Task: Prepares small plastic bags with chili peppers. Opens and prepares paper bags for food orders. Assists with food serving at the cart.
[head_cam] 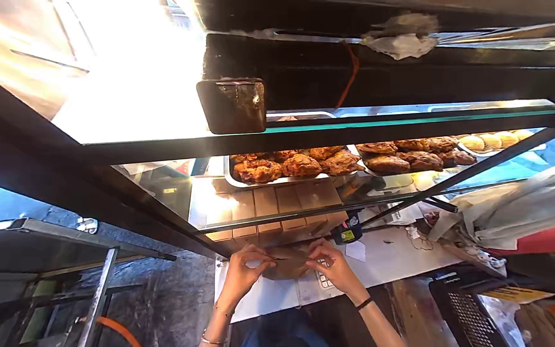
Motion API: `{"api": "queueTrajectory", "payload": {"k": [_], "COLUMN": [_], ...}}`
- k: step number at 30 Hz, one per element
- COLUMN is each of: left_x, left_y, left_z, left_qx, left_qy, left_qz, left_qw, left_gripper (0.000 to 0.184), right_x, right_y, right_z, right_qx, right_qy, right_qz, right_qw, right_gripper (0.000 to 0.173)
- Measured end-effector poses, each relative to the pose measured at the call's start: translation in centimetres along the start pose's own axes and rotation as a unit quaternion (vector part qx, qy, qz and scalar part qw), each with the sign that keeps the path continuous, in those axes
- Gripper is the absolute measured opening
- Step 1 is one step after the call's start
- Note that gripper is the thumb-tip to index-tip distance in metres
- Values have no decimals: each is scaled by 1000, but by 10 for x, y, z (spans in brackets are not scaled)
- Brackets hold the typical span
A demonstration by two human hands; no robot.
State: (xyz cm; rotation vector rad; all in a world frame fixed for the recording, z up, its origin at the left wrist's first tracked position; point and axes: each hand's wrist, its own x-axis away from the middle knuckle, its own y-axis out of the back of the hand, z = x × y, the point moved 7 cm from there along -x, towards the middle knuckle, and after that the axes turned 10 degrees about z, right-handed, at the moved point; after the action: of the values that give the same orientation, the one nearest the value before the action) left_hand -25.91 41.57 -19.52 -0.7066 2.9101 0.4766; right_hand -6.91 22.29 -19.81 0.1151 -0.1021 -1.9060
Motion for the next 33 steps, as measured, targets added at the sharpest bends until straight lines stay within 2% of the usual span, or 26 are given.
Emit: {"api": "queueTrajectory", "payload": {"k": [3,5,8,9,12,14,15,17,18,19,20,23,24,26,30,33], "left_x": [9,11,13,14,19,20,20,13,8,2,-2,-10,-11,-8,7,16], "left_y": [-6,-9,-7,-1,25,25,18,-2,-13,-21,-26,-30,-29,-28,-26,-26], "left_z": [8,16,20,22,27,25,22,14,9,5,3,8,11,16,23,19], "left_qx": [50,90,207,232,238,209,184,112,76,47,27,42,65,97,149,212], "left_qy": [13,32,99,126,177,166,154,142,127,106,80,29,29,62,160,217], "left_qz": [-14,-31,-73,-95,-123,-71,-30,53,70,71,59,15,14,23,-18,-86], "left_qw": [999,995,971,960,947,961,970,982,986,991,995,999,997,993,976,949], "left_gripper": [12,17,43,47,31,31,46,92,103,102,90,27,17,15,29,38], "right_x": [5,6,12,17,36,41,39,32,29,26,24,23,24,24,23,20], "right_y": [-6,-9,-11,-8,11,12,8,-1,-4,-5,-6,-3,-1,-1,-9,-16], "right_z": [-2,-6,-10,-14,-28,-25,-21,-15,-14,-14,-14,-14,-13,-11,-2,8], "right_qx": [-37,-50,-110,-119,-107,-94,-90,-90,-93,-94,-94,-82,-77,-71,-39,110], "right_qy": [-1,-38,-79,-87,-73,-56,-51,-47,-46,-44,-41,-34,-32,-36,-53,-53], "right_qz": [-12,-43,-112,-140,-209,-188,-171,-155,-150,-146,-143,-138,-136,-133,-109,-45], "right_qw": [999,997,984,979,969,976,980,983,983,984,984,986,987,988,992,991], "right_gripper": [12,17,35,35,12,13,15,18,18,19,19,20,20,18,21,26]}}
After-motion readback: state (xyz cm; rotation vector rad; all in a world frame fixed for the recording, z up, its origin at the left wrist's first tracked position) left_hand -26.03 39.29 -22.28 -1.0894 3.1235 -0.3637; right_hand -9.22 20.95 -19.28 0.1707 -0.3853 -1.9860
